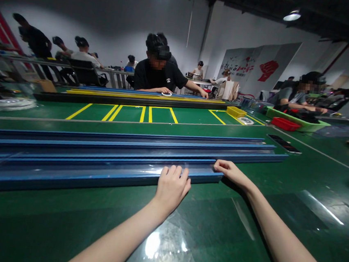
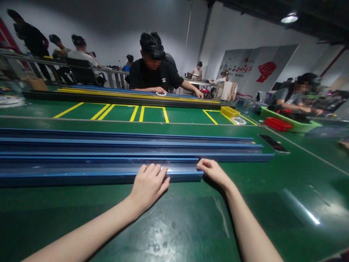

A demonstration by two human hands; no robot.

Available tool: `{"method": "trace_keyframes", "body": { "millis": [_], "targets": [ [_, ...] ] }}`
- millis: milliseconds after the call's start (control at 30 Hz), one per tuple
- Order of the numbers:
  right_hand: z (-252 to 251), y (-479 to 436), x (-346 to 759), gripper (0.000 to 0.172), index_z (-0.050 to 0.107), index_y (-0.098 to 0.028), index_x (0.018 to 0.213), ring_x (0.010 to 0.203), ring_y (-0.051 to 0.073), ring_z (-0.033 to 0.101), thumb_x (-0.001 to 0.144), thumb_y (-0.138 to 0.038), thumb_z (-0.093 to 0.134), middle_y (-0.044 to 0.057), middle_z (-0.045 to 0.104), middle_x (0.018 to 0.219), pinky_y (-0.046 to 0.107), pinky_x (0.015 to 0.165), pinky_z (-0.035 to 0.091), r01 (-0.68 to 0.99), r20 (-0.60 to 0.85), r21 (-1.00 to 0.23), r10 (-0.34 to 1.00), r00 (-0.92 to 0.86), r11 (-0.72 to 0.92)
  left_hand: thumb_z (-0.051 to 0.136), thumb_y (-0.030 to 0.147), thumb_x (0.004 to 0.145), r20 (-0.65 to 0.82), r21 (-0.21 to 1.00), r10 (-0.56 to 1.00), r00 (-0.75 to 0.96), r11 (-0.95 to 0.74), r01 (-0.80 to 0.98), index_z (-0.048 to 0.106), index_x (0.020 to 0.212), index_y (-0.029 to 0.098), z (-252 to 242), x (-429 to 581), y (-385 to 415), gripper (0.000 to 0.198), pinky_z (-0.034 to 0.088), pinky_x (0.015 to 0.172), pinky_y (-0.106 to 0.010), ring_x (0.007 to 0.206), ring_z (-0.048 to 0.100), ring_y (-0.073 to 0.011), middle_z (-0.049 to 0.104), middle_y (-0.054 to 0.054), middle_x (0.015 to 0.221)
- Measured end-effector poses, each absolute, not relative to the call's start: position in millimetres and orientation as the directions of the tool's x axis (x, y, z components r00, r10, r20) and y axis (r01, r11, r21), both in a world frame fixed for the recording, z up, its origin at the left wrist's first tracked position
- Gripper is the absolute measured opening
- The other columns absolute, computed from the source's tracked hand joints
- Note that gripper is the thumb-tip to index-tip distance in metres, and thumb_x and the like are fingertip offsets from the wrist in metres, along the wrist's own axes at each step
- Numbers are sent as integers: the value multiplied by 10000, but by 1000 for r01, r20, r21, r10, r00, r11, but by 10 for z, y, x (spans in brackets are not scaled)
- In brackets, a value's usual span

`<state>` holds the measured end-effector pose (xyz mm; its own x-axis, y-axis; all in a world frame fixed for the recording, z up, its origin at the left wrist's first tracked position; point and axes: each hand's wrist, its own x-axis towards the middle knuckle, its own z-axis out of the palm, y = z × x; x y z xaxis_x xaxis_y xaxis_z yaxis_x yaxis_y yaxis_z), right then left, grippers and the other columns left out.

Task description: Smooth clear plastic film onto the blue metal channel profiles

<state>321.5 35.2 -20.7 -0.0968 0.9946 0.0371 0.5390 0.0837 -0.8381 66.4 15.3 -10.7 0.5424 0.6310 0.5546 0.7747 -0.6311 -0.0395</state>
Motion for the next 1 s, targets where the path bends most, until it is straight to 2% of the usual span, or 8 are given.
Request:
{"method": "trace_keyframes", "body": {
  "millis": [167,500,1000],
  "targets": [
    [-207,361,3212,304,451,-188,596,587,110,402,685,-473,511,-24,448,588,249,594,314,559,38,-826,996,-81,77,399,292,827,553,-24,635,540,-635,772,532,968,181,-112,666,163,223,285,662,-331,758,474,-186,561,-42,784],
    [-236,389,3207,225,417,-188,561,566,103,363,694,-357,486,-36,412,557,250,583,278,525,52,-848,997,-56,74,417,294,813,547,-7,647,531,-631,776,544,925,186,-109,676,171,201,279,652,-328,744,467,-186,554,-30,767],
    [-213,371,3220,284,436,-195,586,616,129,417,705,-449,478,-10,470,606,255,617,318,599,30,-797,996,-83,74,413,292,822,552,31,649,524,-643,765,520,1012,183,-95,661,165,244,283,667,-328,777,472,-185,570,-38,811]
  ]
}}
